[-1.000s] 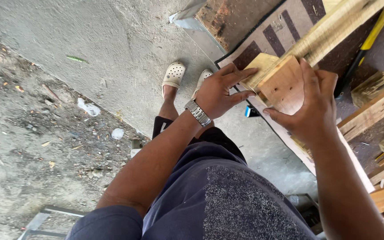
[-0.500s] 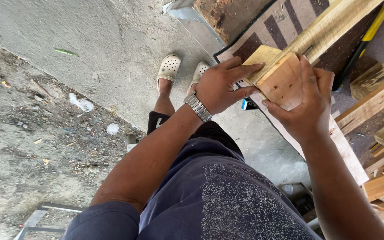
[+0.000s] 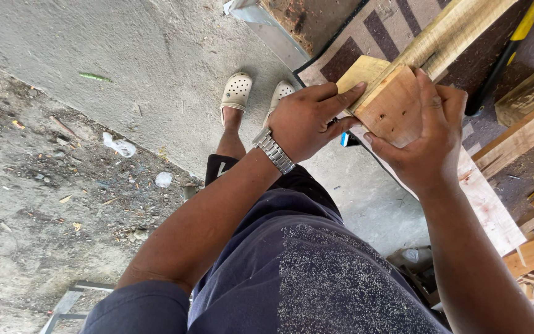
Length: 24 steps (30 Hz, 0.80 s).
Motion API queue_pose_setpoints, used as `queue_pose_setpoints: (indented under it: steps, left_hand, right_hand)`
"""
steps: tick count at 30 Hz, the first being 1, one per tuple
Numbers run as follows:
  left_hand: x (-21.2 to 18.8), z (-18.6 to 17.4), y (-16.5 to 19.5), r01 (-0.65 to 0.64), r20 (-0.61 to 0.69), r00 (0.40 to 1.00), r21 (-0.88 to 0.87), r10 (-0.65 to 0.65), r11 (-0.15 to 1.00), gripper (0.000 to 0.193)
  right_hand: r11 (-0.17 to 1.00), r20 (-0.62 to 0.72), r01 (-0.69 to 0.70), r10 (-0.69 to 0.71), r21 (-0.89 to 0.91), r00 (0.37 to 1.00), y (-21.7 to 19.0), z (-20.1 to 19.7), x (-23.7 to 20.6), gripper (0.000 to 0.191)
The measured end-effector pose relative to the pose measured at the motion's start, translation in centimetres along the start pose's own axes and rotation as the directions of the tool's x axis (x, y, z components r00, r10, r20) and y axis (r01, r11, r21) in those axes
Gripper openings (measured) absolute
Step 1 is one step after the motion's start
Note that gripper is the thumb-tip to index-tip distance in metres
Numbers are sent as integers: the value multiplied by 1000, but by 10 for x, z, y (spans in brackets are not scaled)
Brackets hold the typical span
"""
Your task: The person assembles a wooden frame by positioning planks on a workbench, selecting nails from a container, and hammering them into place. They repeatedly adjust the planks, insert nails, and strike with a hammer to secure the joints. The frame is flipped and repositioned several times during the process.
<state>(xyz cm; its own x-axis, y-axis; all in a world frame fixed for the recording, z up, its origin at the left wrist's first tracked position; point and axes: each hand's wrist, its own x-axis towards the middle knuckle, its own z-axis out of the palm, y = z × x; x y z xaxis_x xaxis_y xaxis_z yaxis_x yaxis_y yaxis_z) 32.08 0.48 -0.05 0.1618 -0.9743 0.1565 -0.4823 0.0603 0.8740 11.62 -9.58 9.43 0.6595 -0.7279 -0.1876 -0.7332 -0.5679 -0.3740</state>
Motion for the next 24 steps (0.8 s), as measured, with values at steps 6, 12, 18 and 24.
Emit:
queue_pose_setpoints:
  steps: [6, 12, 18, 24]
  left_hand:
    - [-2, 0, 3, 101, 99, 990, 10, -102, 995, 58]
    - [-4, 5, 3, 102, 103, 989, 17, -103, 995, 57]
    - [0, 2, 2, 89, 84, 992, 37, -92, 995, 57]
    - [-1, -5, -3, 76, 113, 991, -107, -64, 991, 58]
  right_hand:
    - [999, 2, 4, -4, -35, 1000, 0, 0, -1, 97]
    - [1000, 4, 15, -15, 9, 1000, 5, 3, -1, 96]
    - [1000, -7, -16, 16, 13, 1000, 7, 7, 0, 97]
    - [998, -7, 1, -2, -68, 1000, 4, 4, 1, 105]
